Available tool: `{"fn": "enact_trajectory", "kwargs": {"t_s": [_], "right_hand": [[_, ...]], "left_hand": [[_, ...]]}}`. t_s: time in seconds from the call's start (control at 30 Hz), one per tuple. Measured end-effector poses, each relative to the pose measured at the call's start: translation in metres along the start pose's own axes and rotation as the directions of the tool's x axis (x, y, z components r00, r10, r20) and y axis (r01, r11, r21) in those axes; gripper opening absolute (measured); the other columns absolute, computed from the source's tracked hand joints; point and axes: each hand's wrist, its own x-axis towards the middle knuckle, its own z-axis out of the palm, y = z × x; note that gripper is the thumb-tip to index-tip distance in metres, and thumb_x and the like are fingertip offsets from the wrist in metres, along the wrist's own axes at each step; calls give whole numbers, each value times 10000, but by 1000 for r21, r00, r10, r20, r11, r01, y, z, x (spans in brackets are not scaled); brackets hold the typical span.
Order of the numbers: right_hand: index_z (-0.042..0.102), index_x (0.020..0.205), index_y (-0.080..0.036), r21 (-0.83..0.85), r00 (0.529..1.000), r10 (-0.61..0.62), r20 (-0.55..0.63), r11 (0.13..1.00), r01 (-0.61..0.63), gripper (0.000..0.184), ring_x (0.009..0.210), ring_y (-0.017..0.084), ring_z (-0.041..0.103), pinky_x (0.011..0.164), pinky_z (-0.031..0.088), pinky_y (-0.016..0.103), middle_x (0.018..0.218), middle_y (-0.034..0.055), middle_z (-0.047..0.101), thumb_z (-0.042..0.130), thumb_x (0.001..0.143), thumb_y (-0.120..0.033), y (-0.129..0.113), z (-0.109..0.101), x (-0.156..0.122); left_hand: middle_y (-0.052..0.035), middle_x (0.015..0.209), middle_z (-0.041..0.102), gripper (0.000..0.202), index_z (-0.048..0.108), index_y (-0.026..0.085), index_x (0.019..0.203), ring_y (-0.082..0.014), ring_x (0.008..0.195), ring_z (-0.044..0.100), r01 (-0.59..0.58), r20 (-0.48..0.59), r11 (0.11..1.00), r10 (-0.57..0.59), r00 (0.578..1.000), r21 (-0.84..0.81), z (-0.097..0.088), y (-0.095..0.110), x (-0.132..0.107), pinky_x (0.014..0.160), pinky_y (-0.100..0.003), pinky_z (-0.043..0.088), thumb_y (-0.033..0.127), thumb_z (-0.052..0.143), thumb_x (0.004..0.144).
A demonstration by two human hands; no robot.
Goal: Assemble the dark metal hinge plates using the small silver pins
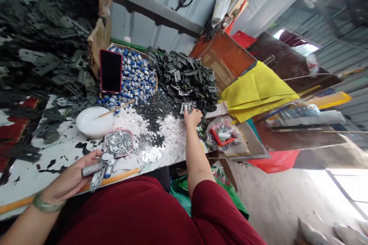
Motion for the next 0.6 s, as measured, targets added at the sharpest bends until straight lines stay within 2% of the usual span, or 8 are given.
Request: {"fn": "enact_trajectory", "kwargs": {"t_s": [0.07, 0.13, 0.23, 0.33, 0.43, 0.5, 0.57, 0.6], "right_hand": [[623, 1087, -136, -103, 1000, -26, -15, 994, 24, 355, 1158, 320, 392, 894, 362, 436, 1249, 193, 490, 601, 779, -311, 14, 4, 10], [628, 1074, -152, -159, 989, -147, 21, 976, 149, 303, 1133, 296, 403, 892, 357, 409, 1215, 172, 511, 582, 794, -261, 16, 11, 12], [628, 1050, -152, -225, 946, -316, 66, 919, 323, 253, 1033, 253, 456, 870, 352, 368, 1061, 145, 565, 483, 845, -175, 8, 22, 11], [628, 1050, -165, -241, 918, -378, 117, 886, 396, 275, 910, 217, 492, 779, 367, 317, 1009, 126, 556, 412, 878, -157, -2, 26, 13], [610, 1123, -209, -143, 916, -391, 96, 905, 401, 305, 800, 174, 505, 667, 369, 266, 1078, 100, 514, 401, 900, -207, -11, 21, 14], [597, 1169, -227, -34, 898, -438, 51, 898, 440, 318, 793, 164, 515, 659, 387, 255, 1083, 87, 497, 415, 910, -254, -20, 13, 8], [607, 1175, -227, 64, 842, -538, 49, 842, 535, 321, 826, 171, 526, 684, 412, 256, 1063, 85, 493, 437, 909, -283, -33, 6, -6], [614, 1174, -227, 104, 795, -602, 76, 798, 594, 322, 836, 175, 531, 691, 420, 258, 1062, 87, 493, 445, 905, -280, -40, 3, -16]], "left_hand": [[-12, 864, 704, 388, 561, 249, 1077, -197, 799, 643, 23, 23, 998, -22, 1000, -61, 6, 3, 2, 717, -288, 495, 316, 711, 725], [-8, 865, 706, 421, 556, 237, 1086, -183, 792, 644, 27, 22, 994, -25, 999, -102, 11, 4, 2, 725, -268, 491, 299, 729, 708], [-15, 856, 709, 421, 566, 212, 1047, -171, 761, 642, 7, -7, 993, -7, 1000, -122, 15, 4, 1, 709, -253, 494, 277, 753, 676], [-28, 842, 706, 358, 578, 196, 987, -158, 724, 637, 1, -13, 989, -2, 1000, -146, 15, 2, 0, 694, -250, 497, 257, 745, 676], [-30, 832, 699, 300, 581, 190, 957, -147, 704, 631, 4, -7, 989, -5, 1000, -147, 14, 0, 2, 694, -249, 498, 244, 724, 699], [-29, 831, 693, 280, 584, 187, 952, -143, 705, 626, -10, -7, 989, 9, 1000, -146, 14, 0, 4, 690, -246, 496, 233, 713, 707], [-25, 817, 684, 258, 589, 182, 939, -136, 702, 618, -47, -18, 988, 45, 999, -149, 15, 1, 7, 687, -239, 492, 216, 703, 709], [-21, 804, 678, 246, 592, 180, 930, -131, 698, 612, -68, -28, 986, 65, 998, -151, 16, 2, 9, 686, -235, 490, 210, 698, 710]]}}
